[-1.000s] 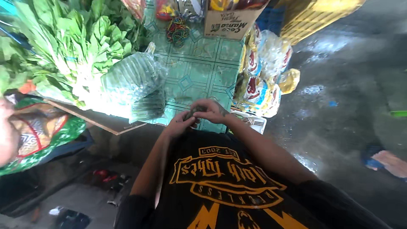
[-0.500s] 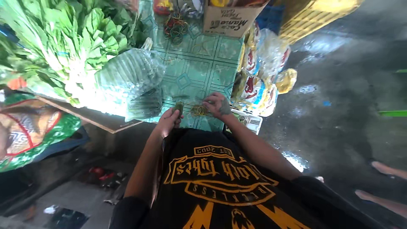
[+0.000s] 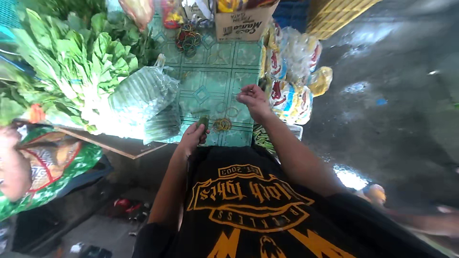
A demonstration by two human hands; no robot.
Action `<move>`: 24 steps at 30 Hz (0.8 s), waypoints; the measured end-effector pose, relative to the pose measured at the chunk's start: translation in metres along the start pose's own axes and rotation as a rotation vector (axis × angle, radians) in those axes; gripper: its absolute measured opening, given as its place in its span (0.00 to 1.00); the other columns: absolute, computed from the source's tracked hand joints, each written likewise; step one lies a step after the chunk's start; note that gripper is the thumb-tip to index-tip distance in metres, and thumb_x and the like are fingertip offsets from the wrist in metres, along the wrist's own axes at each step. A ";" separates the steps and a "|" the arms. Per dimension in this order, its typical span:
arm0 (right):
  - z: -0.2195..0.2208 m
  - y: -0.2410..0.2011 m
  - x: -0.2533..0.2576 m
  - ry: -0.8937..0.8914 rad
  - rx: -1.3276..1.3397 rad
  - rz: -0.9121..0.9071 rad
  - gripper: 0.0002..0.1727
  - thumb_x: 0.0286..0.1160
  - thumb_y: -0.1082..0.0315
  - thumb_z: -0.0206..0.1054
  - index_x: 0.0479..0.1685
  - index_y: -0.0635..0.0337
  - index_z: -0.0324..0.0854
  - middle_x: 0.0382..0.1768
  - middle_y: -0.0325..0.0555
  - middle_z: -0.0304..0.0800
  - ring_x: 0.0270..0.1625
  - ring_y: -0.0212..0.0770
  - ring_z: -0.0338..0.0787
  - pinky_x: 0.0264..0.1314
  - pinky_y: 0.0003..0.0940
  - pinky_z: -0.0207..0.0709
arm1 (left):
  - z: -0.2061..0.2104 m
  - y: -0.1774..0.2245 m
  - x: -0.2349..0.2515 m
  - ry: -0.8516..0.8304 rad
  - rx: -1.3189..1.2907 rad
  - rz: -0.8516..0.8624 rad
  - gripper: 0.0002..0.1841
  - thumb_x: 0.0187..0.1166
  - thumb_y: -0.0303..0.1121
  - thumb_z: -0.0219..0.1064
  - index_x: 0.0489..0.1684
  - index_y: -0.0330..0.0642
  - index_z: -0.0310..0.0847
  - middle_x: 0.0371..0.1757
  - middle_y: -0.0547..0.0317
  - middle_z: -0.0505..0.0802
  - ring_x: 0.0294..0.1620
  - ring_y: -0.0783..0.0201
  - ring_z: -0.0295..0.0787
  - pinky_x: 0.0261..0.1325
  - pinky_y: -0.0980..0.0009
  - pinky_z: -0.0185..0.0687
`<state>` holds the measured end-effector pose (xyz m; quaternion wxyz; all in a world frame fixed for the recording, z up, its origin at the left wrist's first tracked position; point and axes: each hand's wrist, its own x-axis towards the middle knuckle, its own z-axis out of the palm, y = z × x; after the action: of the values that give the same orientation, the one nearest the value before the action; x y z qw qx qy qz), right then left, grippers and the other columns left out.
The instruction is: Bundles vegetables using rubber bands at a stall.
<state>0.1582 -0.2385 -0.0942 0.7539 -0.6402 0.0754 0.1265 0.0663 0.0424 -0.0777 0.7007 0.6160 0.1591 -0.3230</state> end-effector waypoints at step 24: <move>0.036 -0.046 -0.025 -0.666 -0.575 -0.298 0.70 0.33 0.58 0.94 0.91 0.54 0.53 0.76 0.58 0.79 0.66 0.57 0.89 0.63 0.56 0.87 | 0.033 0.057 0.000 -0.187 0.752 0.228 0.17 0.92 0.39 0.54 0.71 0.41 0.72 0.38 0.59 0.88 0.30 0.68 0.80 0.37 0.68 0.80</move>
<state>0.1460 -0.2123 -0.0378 0.5390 -0.7516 -0.3019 0.2310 0.0975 0.0120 -0.0284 0.4692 0.8111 -0.1039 -0.3335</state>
